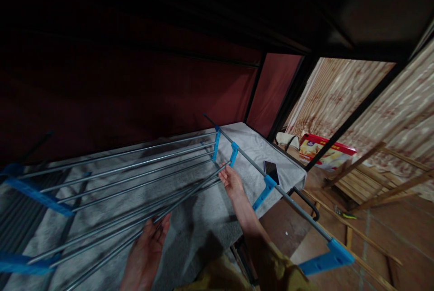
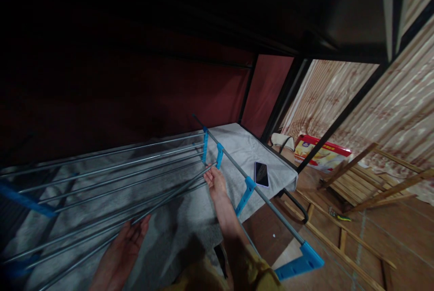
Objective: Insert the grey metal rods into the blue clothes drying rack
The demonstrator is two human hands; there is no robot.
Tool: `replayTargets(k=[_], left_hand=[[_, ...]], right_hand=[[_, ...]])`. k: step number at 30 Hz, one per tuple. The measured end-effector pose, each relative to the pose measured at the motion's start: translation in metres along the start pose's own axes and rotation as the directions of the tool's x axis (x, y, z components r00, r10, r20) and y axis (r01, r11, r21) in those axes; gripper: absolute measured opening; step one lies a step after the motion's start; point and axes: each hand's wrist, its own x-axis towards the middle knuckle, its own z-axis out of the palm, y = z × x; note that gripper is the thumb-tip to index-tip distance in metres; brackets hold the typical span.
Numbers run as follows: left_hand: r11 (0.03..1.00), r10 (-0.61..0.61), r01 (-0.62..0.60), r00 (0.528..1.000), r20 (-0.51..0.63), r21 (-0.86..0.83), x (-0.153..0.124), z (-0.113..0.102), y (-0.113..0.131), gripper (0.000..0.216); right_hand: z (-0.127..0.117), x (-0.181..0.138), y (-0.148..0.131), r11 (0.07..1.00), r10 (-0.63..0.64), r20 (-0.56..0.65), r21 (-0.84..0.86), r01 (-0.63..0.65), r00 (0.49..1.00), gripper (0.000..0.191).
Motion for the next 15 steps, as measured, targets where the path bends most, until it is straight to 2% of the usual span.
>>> replayTargets(k=[4, 10, 15], left_hand=[[1.0, -0.006, 0.007, 1.0, 0.023, -0.003, 0.002, -0.001, -0.002, 0.019], [1.0, -0.031, 0.03, 0.998, -0.047, -0.006, -0.005, 0.008, 0.001, 0.027], [0.999, -0.042, 0.042, 0.998, -0.049, -0.015, -0.007, 0.01, 0.003, 0.025]], right_hand=[[-0.002, 0.001, 0.0, 1.0, -0.02, 0.006, -0.013, 0.02, 1.0, 0.017], [-0.002, 0.002, 0.001, 0.999, -0.03, 0.019, -0.024, 0.031, 0.999, 0.022], [-0.002, 0.005, 0.002, 1.0, -0.028, 0.02, -0.005, 0.028, 0.999, 0.017]])
